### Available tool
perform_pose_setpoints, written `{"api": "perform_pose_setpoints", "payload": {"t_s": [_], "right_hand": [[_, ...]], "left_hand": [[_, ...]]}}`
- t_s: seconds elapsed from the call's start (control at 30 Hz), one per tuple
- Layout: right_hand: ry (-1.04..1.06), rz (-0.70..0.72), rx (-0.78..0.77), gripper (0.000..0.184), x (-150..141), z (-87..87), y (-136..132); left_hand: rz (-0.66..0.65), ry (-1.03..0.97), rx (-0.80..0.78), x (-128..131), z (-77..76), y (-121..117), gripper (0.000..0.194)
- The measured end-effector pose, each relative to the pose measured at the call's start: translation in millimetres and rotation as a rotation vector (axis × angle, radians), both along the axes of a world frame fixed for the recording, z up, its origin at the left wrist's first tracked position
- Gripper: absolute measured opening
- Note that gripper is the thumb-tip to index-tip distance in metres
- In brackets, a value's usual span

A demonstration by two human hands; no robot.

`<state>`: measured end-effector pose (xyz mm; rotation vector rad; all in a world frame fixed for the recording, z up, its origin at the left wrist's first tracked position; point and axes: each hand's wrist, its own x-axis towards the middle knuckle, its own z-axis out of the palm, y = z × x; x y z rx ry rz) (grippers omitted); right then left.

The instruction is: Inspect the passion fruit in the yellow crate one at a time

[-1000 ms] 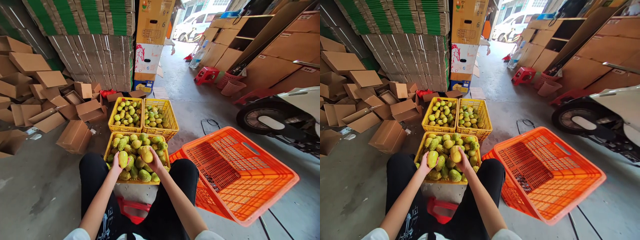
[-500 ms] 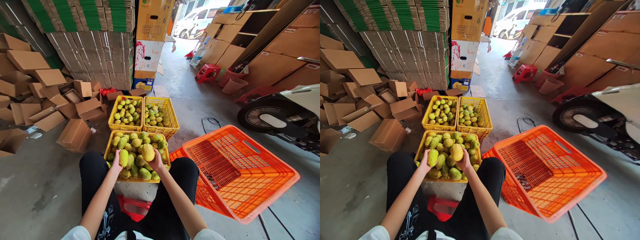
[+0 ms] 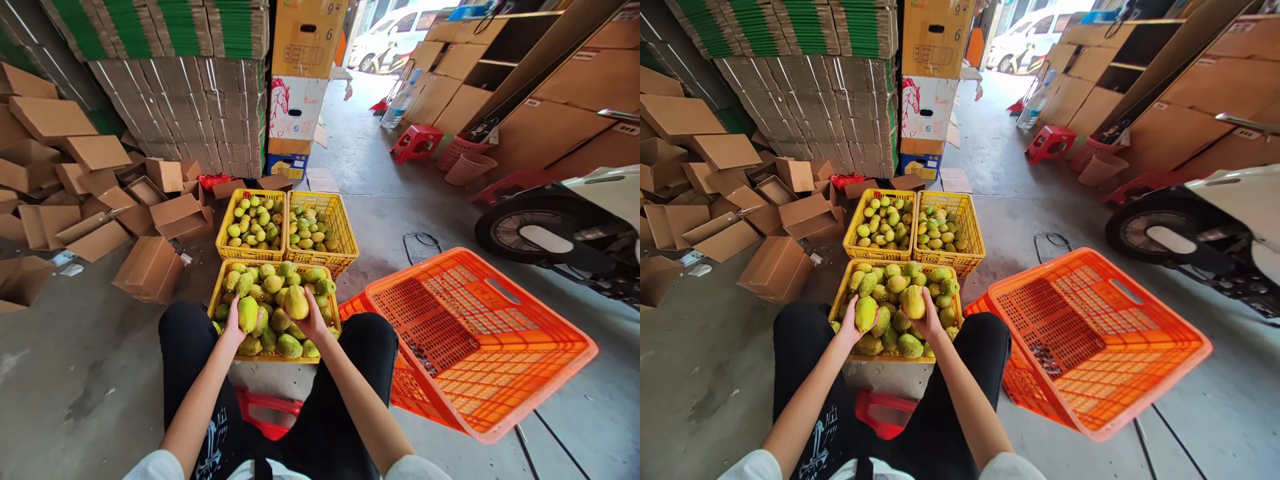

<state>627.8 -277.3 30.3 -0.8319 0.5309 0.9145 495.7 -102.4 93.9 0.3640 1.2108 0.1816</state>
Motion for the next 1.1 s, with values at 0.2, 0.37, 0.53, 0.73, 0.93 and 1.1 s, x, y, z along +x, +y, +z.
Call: {"api": "perform_pose_setpoints", "payload": {"t_s": [0.2, 0.37, 0.53, 0.73, 0.93, 1.1], "right_hand": [[-0.092, -0.035, -0.004, 0.041, 1, -6.7, 1], [-0.037, -0.04, -0.002, 0.034, 0, -6.2, 2], [0.008, -0.041, 0.014, 0.028, 0, -3.4, 1], [-0.022, 0.038, 0.051, 0.05, -1, -6.6, -3], [-0.016, 0.163, 0.02, 0.052, -4, -4.3, -5], [0.028, 0.148, -0.008, 0.032, -4, 5.9, -5]], "left_hand": [[-0.051, -0.08, 0.078, 2, -4.6, -8, 0.015], [-0.048, -0.119, 0.023, 1, -9.4, -14, 0.008], [0.012, -0.05, 0.016, 1, -5.4, -10, 0.019], [-0.081, -0.069, -0.085, -1, -2.6, -10, 0.038], [-0.036, -0.099, -0.055, 0, -8.1, -14, 0.036], [-0.032, -0.112, 0.078, 1, -10.6, -18, 0.024]]}}
